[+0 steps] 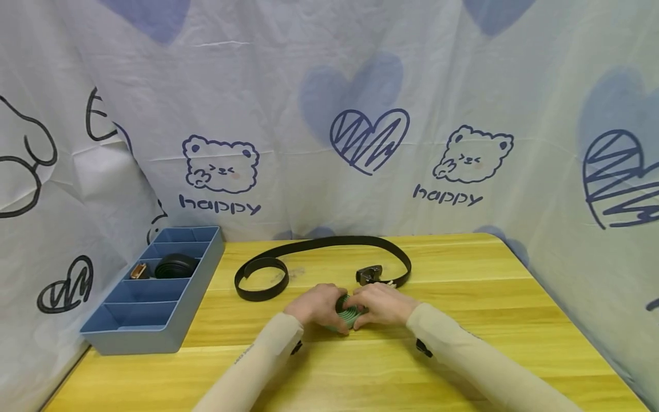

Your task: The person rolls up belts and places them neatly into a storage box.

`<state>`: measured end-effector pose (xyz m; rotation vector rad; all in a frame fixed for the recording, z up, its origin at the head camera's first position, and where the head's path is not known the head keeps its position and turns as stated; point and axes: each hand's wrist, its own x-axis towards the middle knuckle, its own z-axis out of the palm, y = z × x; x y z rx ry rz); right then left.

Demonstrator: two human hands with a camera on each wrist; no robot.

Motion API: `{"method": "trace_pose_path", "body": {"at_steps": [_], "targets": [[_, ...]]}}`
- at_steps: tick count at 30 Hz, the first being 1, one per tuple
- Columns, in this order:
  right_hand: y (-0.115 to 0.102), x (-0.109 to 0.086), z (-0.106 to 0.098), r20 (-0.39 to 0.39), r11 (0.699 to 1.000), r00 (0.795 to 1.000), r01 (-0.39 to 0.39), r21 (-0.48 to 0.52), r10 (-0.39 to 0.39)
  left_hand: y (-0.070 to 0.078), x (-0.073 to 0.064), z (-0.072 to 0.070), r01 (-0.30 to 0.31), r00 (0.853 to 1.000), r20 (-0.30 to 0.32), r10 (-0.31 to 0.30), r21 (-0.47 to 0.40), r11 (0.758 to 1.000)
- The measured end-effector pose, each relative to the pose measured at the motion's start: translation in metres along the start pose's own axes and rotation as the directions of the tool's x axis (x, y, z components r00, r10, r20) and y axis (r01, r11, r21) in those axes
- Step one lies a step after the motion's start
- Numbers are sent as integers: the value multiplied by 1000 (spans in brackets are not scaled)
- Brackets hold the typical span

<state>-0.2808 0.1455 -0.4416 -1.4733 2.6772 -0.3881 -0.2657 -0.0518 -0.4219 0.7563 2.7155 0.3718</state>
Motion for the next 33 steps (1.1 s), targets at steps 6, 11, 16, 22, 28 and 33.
{"method": "trace_pose_path", "body": {"at_steps": [6, 11, 16, 22, 28, 33], "targets": [[-2, 0, 0, 1, 999, 1000, -16, -49, 17, 2, -2, 0, 34, 999, 8, -34, 21, 999], [-6, 2, 0, -4, 997, 999, -33, -75, 33, 6, -3, 5, 64, 997, -46, -62, 53, 997], [-9, 2, 0, -8, 997, 1000, -19, -80, 18, 4, 0, 7, 6, 998, -61, -3, 46, 999], [-15, 3, -1, 9, 998, 1000, -11, -69, 12, 0, 1, 6, -33, 999, -28, 34, 21, 999], [-17, 6, 0, 21, 997, 1000, -7, -80, 8, 1, -2, 6, 15, 999, -39, -15, -12, 1000], [-16, 5, -1, 13, 996, 1000, 10, -85, -9, -6, 2, 4, -25, 1000, -19, 25, -26, 999]]}}
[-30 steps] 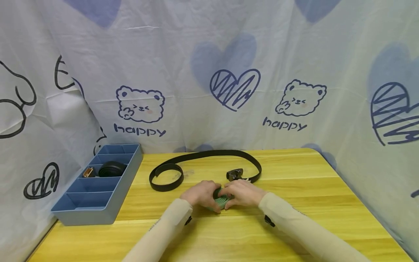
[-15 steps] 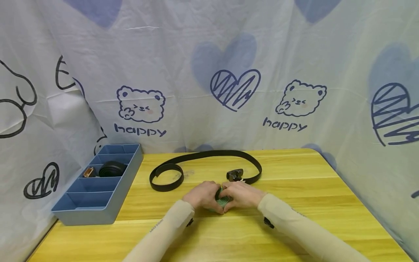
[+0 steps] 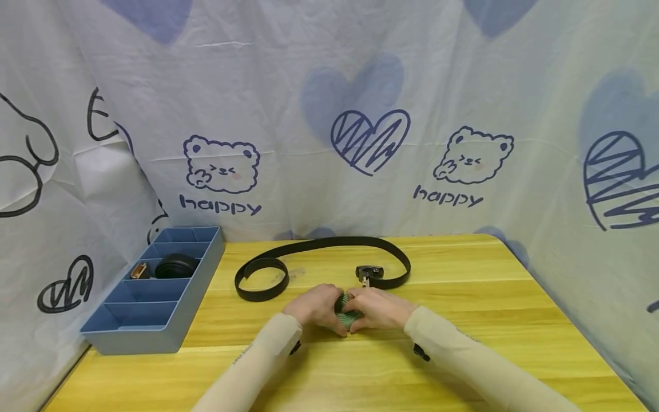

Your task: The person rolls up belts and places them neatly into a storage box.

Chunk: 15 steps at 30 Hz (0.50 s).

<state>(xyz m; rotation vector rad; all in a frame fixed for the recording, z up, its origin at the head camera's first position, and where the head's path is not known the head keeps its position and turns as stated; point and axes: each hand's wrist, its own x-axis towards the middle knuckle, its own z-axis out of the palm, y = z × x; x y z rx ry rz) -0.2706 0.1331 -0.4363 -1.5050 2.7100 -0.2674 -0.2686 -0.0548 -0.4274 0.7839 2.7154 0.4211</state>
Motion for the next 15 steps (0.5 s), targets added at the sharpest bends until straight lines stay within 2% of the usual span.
{"method": "trace_pose_path", "body": {"at_steps": [8, 15], "targets": [[5, -2, 3, -68, 999, 998, -17, -27, 15, -8, 1, 0, -37, 999, 5, 37, 8, 999], [5, -5, 5, -76, 999, 996, -51, -6, 50, -8, 1, 0, -26, 1000, 4, 26, 16, 1000]]}}
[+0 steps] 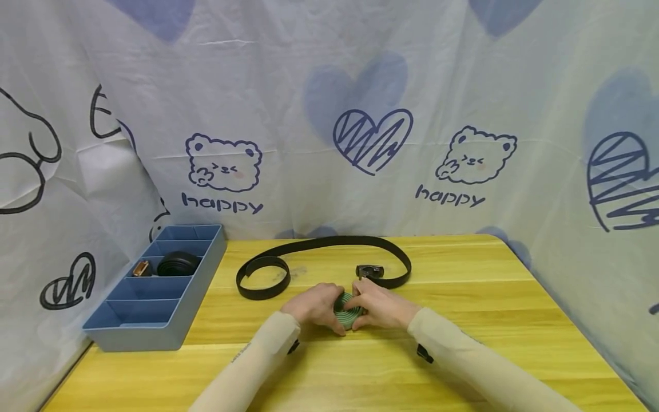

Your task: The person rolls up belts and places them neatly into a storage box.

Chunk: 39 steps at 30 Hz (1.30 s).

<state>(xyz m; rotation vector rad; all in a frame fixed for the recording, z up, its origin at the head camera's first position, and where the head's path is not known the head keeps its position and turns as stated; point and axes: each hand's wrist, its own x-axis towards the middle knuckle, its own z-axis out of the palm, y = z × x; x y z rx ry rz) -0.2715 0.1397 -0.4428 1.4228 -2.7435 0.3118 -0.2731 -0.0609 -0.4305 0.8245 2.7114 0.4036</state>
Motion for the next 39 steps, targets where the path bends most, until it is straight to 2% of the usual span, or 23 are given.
{"method": "trace_pose_path", "body": {"at_steps": [7, 16, 24, 36, 39], "targets": [[1, -3, 3, -22, 1000, 999, -24, 16, 24, 0, 0, -1, 1, 1000, 0, -1, 7, 1000], [0, -3, 5, -45, 999, 998, 34, 25, -32, -2, -2, 1, -22, 1000, 2, 22, -25, 999], [3, -2, 4, -25, 996, 999, -33, 86, 36, 1, -3, 2, 44, 999, -8, -44, -24, 999], [7, 1, 1, 37, 982, 996, -84, 170, 78, -2, -4, 4, 31, 999, -19, -32, -56, 998], [9, 0, 1, 50, 966, 994, -109, 236, 100, -3, -4, 5, 16, 999, -28, -19, -83, 996]]}}
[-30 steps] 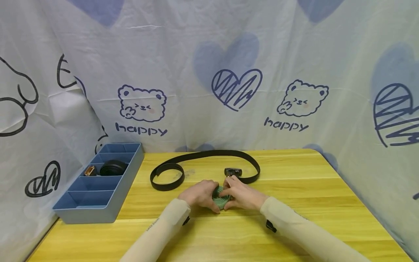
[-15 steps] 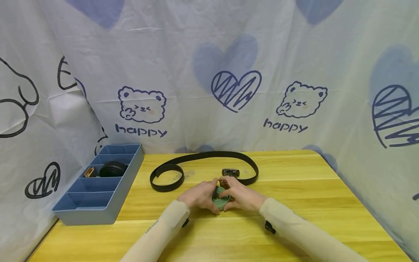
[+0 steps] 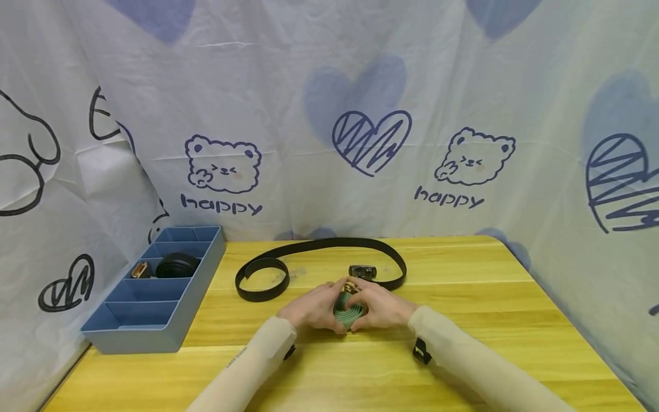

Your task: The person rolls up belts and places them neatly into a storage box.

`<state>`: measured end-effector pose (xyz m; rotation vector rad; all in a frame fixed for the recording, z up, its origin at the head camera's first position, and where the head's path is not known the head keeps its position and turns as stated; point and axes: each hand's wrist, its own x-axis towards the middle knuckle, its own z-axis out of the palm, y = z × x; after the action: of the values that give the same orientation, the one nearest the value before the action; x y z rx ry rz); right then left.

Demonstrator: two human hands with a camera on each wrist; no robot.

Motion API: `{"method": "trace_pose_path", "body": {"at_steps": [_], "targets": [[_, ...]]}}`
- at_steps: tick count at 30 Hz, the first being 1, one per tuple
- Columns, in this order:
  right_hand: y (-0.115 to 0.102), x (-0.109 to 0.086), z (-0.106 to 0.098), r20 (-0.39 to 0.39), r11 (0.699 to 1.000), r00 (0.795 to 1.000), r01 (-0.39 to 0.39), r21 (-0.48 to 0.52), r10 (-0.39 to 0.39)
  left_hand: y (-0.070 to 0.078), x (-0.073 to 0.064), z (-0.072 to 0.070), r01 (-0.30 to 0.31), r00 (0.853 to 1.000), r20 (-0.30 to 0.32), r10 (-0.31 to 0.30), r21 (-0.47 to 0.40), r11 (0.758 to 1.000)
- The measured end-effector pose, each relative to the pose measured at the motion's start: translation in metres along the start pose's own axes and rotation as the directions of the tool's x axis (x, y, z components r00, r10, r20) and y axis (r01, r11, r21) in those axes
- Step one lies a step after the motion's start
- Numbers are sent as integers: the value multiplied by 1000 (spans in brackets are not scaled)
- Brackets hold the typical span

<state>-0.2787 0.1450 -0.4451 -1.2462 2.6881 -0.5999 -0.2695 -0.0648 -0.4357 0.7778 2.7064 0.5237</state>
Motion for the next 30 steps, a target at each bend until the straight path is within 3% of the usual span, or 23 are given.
{"method": "trace_pose_path", "body": {"at_steps": [8, 12, 18, 23, 27, 30], "targets": [[11, -1, -1, -60, 987, 998, -9, 161, 19, -7, 0, -2, -71, 997, -32, 67, -122, 990], [10, 0, -5, -67, 951, 997, -7, 310, 29, -10, 0, -9, -131, 991, -45, 124, -212, 968], [5, 1, -8, -6, 870, 1000, -23, 492, 29, -15, -5, -19, -187, 982, -48, 182, -379, 906], [1, 1, -9, -7, 829, 999, -24, 559, 34, -25, -1, -22, -185, 981, -41, 191, -514, 838], [-3, 3, -9, -21, 805, 999, -14, 592, 33, -30, 1, -20, -185, 981, -57, 188, -584, 790], [-5, 5, -9, -25, 811, 999, -7, 585, 27, -31, -1, -20, -196, 979, -80, 187, -606, 771]]}}
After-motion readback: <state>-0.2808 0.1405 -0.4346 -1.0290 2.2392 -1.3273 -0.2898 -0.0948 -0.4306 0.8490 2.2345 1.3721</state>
